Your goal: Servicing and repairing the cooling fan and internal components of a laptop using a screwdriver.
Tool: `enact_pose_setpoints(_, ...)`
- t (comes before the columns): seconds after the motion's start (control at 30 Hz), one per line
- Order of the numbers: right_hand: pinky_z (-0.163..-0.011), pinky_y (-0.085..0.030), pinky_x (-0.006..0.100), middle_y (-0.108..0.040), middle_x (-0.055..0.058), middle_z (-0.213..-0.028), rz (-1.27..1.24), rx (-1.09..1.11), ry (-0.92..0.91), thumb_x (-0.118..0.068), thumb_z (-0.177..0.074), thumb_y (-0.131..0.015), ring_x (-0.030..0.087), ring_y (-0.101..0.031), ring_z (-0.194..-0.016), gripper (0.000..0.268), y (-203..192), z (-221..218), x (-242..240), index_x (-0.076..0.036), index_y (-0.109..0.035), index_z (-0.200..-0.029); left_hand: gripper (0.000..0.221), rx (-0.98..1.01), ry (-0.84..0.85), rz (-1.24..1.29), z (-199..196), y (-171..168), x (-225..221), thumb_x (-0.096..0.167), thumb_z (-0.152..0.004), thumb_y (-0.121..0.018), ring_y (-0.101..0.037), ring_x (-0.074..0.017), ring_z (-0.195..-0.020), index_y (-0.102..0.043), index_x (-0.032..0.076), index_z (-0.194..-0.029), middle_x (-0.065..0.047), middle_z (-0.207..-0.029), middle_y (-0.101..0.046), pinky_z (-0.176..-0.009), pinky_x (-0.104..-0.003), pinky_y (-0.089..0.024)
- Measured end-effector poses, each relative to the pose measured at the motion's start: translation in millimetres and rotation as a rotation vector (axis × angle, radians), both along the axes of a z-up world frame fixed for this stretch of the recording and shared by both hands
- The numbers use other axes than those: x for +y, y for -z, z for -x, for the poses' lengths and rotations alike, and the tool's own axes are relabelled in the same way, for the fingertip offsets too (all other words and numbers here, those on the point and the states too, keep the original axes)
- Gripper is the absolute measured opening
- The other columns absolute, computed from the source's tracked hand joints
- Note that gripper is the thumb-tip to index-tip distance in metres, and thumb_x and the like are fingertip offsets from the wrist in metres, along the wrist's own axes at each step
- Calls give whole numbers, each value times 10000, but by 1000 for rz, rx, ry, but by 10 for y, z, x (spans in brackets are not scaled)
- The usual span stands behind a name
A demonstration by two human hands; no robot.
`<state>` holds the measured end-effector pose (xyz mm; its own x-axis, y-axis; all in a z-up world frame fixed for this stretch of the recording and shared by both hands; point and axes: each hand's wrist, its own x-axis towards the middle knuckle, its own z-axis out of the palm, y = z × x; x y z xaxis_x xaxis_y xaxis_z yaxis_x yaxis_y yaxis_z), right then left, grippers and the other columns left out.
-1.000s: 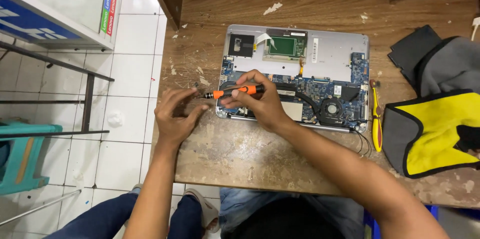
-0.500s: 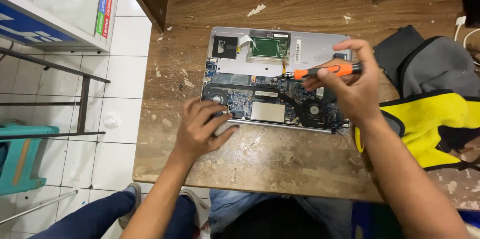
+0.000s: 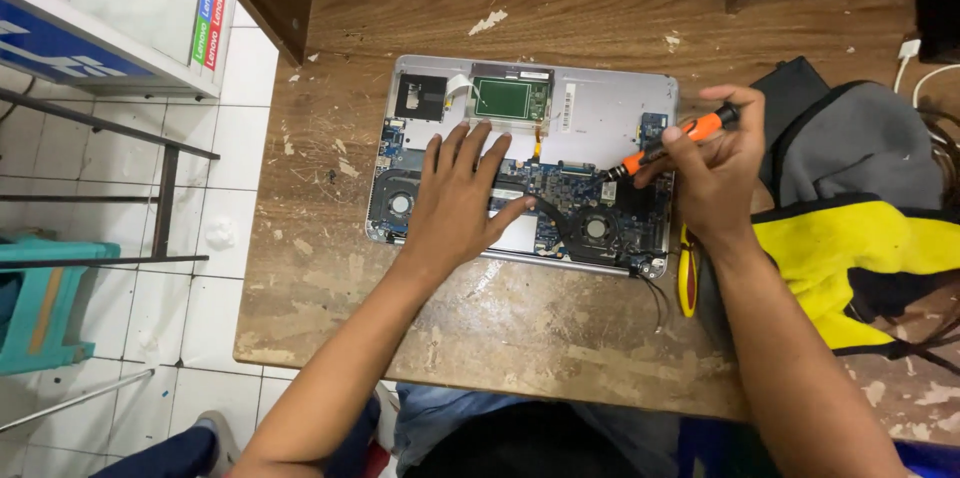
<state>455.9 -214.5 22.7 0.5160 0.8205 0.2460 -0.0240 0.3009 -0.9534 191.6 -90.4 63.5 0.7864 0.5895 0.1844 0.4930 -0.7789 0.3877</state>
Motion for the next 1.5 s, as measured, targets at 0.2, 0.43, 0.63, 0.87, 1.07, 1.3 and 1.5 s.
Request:
enact_pose_setpoints(0.2,-541,-637,396,-618,214,-792,30,-97,16,-77,-1066,-591,339,-684,-559,512,43,70,40,-41,-230,-1427,750,27,11,2,-26,47,-11,525,-943,-652,-398,-486,-1379,-525,6,-1468,-281,-1407,-501,-1152,-671,-236)
enact_pose_setpoints(0.43,-564,-614,359,-615,174,-786,32,-158,40,-78,-1085,-571,310,-693,-580,494,-19,121,43,-45,-231,-1442,788,69,18,6,4,5,-126,566,-924,-635,-389,-476,-1384,-516,26,-1485,-275,-1399,-496,-1155,-661,-225)
enact_pose_setpoints(0.63,-578,-524,257,-597,124,-779,46,-262,91,-66,-1095,-586,201,-647,-581,484,-81,211,37,-26,-261,-1451,812,134,18,47,56,-15,-290,595,-918,-601,-386,-483,-1394,-509,26,-1489,-284,-1396,-500,-1159,-666,-206)
enact_pose_setpoints(0.87,-598,-452,247,-571,81,-772,29,-298,94,-114,-1118,-562,155,-580,-600,449,-202,301,54,-66,-260,-1448,830,210,0,62,58,-50,-399,624,-935,-532,-381,-486,-1401,-483,23,-1505,-305,-1405,-481,-1156,-658,-193)
enact_pose_setpoints(1.07,-603,-400,231,-549,59,-753,39,-316,96,-121,-1112,-580,118,-512,-603,455,-234,336,54,-51,-273,-1441,817,174,-11,70,61,-39,-433,612,-948,-536,-380,-499,-1398,-491,8,-1495,-322,-1398,-485,-1151,-666,-193)
enact_pose_setpoints(1.3,-648,-414,229,-592,76,-760,42,-341,89,-91,-1106,-575,128,-540,-633,442,-211,316,55,-30,-292,-1440,794,115,-22,103,69,-60,-449,576,-949,-567,-349,-519,-1429,-493,1,-1492,-343,-1426,-464,-1157,-679,-180)
enact_pose_setpoints(1.5,-643,-428,241,-596,86,-746,39,-344,78,-60,-1104,-575,148,-553,-627,447,-195,315,45,-30,-287,-1444,828,148,-78,116,46,-189,-453,618,-918,-588,-315,-547,-1445,-500,32,-1497,-372,-1456,-431,-1161,-702,-123)
